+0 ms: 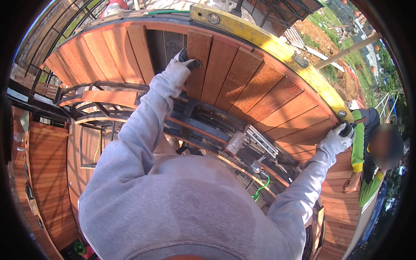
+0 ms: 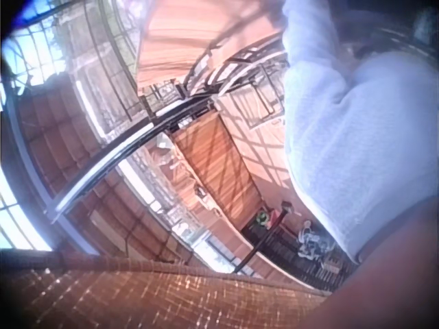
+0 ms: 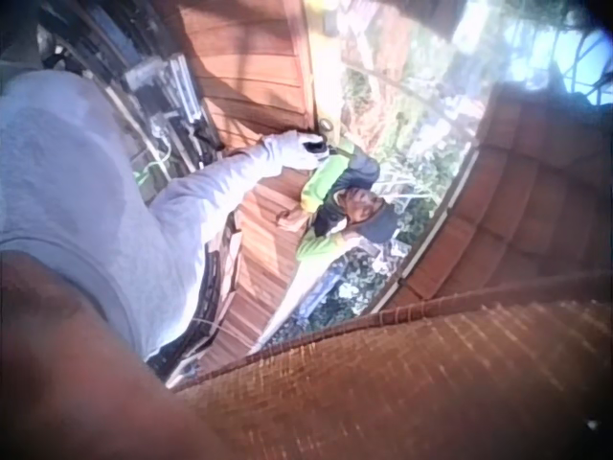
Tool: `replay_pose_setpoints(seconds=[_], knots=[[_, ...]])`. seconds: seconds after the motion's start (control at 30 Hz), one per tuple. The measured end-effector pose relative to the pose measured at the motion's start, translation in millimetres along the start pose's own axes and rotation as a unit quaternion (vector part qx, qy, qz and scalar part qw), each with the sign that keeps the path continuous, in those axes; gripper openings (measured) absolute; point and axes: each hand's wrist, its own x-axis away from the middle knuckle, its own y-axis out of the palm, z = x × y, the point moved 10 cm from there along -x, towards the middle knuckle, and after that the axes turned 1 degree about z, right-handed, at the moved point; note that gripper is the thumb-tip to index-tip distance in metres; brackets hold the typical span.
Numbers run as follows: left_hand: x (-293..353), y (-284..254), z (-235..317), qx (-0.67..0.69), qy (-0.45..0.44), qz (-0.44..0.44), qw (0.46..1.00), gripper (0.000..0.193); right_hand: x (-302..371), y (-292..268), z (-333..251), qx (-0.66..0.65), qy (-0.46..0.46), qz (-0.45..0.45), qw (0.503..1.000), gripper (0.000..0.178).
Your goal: The person uses a hand saw to cut a wooden plank on a curved wooden structure. They position the plank, saw through it, and then remove the cut piece.
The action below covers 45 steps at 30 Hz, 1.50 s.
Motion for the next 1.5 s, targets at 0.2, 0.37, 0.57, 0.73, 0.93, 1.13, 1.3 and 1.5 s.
replay_pose_setpoints(seconds=[0.2, 0.37, 0.57, 0.73, 0.93, 1.13, 1.3, 1.5], knots=[[-4.2, 6.4, -10.1, 0.042, 0.01, -0.009, 0.999, 0.058, 0.0, -2.7, -3.9, 0.032, -0.032, 0.014, 0.999, 0.026], [5.0, 6.5, -31.3, 0.052, 0.004, 0.015, 0.999, 0.064, 1.3, -1.6, -1.0, 0.009, -0.003, 0.008, 1.0, 0.026], [36.6, 1.7, -118.5, -0.083, -0.131, -0.006, 0.988, 0.06, 0.7, -0.9, 1.3, -0.019, 0.003, 0.005, 1.0, 0.026], [53.4, 8.3, -123.2, -0.297, -0.183, -0.112, 0.93, 0.051, 2.3, -0.9, 0.8, -0.016, -0.001, 0.0, 1.0, 0.026], [42.6, -0.8, -127.1, -0.214, -0.152, -0.067, 0.963, 0.044, -1.5, -3.2, -5.9, -0.028, 0.016, 0.006, 0.999, 0.026], [27.9, 8.3, -109.3, -0.367, -0.059, -0.143, 0.917, 0.039, 4.2, 0.7, 9.5, -0.008, 0.009, 0.01, 1.0, 0.026], [24.6, 4.5, -125.6, -0.369, -0.024, -0.124, 0.921, 0.04, 0.8, -1.1, -0.4, 0.01, -0.029, 0.003, 1.0, 0.025], [27.3, 0.9, -134.3, -0.339, -0.016, -0.102, 0.935, 0.045, 1.5, -2.5, -1.7, 0.003, -0.037, 0.021, 0.999, 0.024]])
